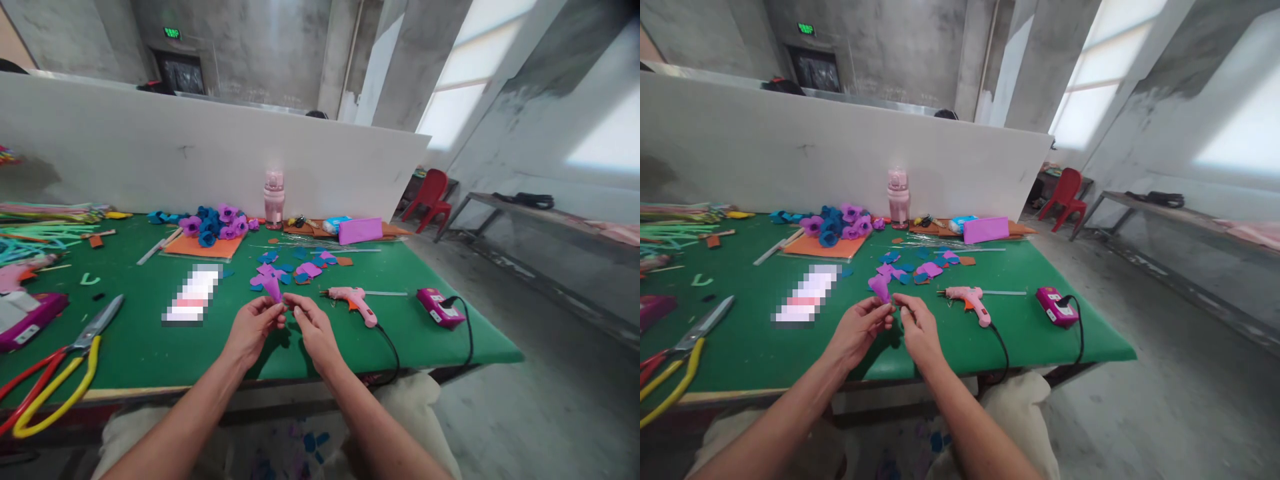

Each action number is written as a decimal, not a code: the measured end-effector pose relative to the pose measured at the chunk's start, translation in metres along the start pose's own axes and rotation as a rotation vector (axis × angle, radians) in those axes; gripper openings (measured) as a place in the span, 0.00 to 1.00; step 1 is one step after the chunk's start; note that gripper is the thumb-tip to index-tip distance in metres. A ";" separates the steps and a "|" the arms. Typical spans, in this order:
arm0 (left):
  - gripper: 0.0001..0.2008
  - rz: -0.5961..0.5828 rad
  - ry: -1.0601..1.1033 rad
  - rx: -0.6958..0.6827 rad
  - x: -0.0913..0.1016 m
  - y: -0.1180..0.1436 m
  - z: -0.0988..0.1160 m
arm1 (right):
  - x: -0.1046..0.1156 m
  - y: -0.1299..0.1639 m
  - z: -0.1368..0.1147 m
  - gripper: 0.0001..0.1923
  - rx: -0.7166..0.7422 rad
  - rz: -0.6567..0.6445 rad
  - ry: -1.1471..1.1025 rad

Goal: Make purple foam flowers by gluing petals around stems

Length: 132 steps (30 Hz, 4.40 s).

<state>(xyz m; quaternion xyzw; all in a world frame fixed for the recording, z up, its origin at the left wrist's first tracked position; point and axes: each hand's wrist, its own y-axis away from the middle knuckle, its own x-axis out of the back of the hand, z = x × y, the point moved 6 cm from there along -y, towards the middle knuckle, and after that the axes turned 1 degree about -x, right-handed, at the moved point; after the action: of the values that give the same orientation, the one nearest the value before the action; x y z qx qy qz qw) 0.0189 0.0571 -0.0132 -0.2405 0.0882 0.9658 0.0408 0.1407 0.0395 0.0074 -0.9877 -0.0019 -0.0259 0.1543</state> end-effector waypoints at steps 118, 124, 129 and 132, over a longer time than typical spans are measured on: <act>0.05 -0.084 -0.424 -0.277 -0.007 0.013 0.022 | 0.006 -0.005 -0.022 0.12 0.093 -0.031 0.118; 0.05 -0.048 -0.618 -0.480 -0.005 0.017 0.027 | 0.011 -0.002 -0.036 0.05 0.266 0.053 0.240; 0.06 -0.049 -0.702 -0.617 -0.009 0.022 0.035 | 0.009 0.003 -0.046 0.05 0.369 0.052 0.291; 0.06 -0.091 -0.705 -0.670 -0.011 0.023 0.038 | 0.008 0.006 -0.048 0.06 0.390 0.035 0.280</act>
<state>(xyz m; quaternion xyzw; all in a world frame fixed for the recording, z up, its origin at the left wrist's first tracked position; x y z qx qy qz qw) 0.0085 0.0408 0.0285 0.0975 -0.2572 0.9609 0.0308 0.1464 0.0196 0.0516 -0.9258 0.0316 -0.1589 0.3414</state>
